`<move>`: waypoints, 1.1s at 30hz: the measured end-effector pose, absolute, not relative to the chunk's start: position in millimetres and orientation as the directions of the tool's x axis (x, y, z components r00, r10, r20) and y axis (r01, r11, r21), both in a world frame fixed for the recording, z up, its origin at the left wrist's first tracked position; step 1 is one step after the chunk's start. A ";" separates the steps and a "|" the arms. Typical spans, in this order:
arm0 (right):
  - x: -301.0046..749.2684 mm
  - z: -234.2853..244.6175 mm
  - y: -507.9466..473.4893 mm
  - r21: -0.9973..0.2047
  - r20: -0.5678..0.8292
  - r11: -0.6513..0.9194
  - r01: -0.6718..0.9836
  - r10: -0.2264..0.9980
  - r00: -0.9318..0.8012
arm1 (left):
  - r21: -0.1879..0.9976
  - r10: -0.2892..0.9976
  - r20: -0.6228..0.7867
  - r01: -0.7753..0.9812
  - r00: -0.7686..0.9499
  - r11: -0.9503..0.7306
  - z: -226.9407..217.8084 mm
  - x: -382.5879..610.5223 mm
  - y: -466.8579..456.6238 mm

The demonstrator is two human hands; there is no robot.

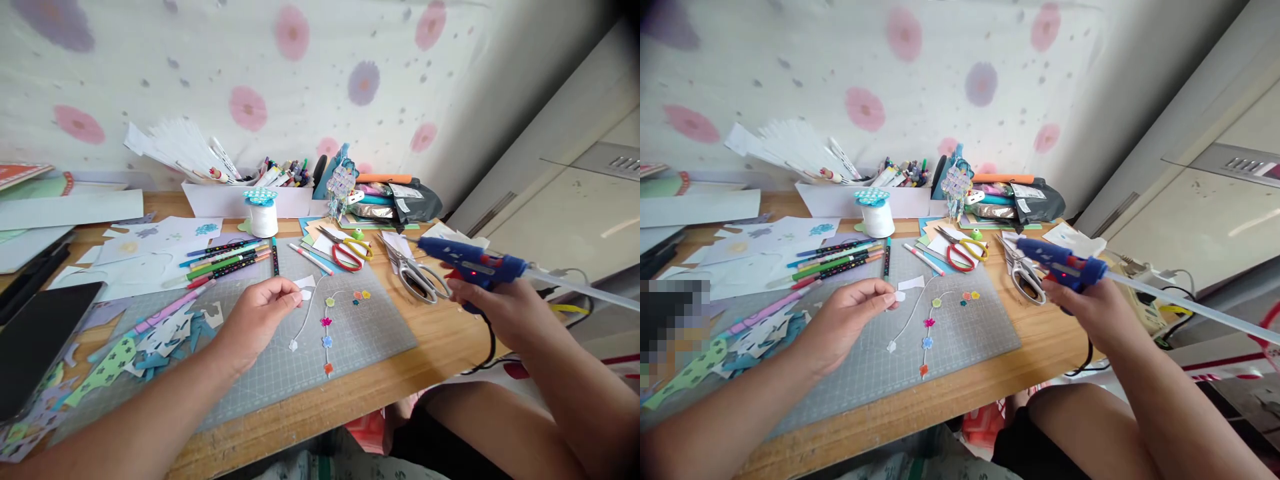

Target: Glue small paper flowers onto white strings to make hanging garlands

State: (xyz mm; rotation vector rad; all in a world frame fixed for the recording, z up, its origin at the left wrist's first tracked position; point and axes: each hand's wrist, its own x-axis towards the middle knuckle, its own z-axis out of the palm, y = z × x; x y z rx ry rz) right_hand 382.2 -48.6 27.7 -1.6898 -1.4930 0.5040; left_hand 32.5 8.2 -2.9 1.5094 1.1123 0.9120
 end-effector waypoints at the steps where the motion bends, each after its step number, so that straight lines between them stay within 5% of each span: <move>1: 363.5 32.9 -48.4 -0.818 0.170 0.021 0.575 0.963 0.207 | 0.978 0.962 -0.002 0.199 0.273 -0.055 -3.3 32.3 8.8; 11: 280.3 15.8 -41.4 -0.921 -0.079 0.035 0.388 0.959 -0.273 | 0.952 0.977 -0.016 0.302 0.210 -0.049 -4.3 30.0 9.9; 33: 273.5 16.5 -45.7 -0.909 -0.023 0.105 0.402 0.953 -0.301 | 0.987 0.955 -0.010 0.158 0.296 -0.039 -2.1 30.5 4.4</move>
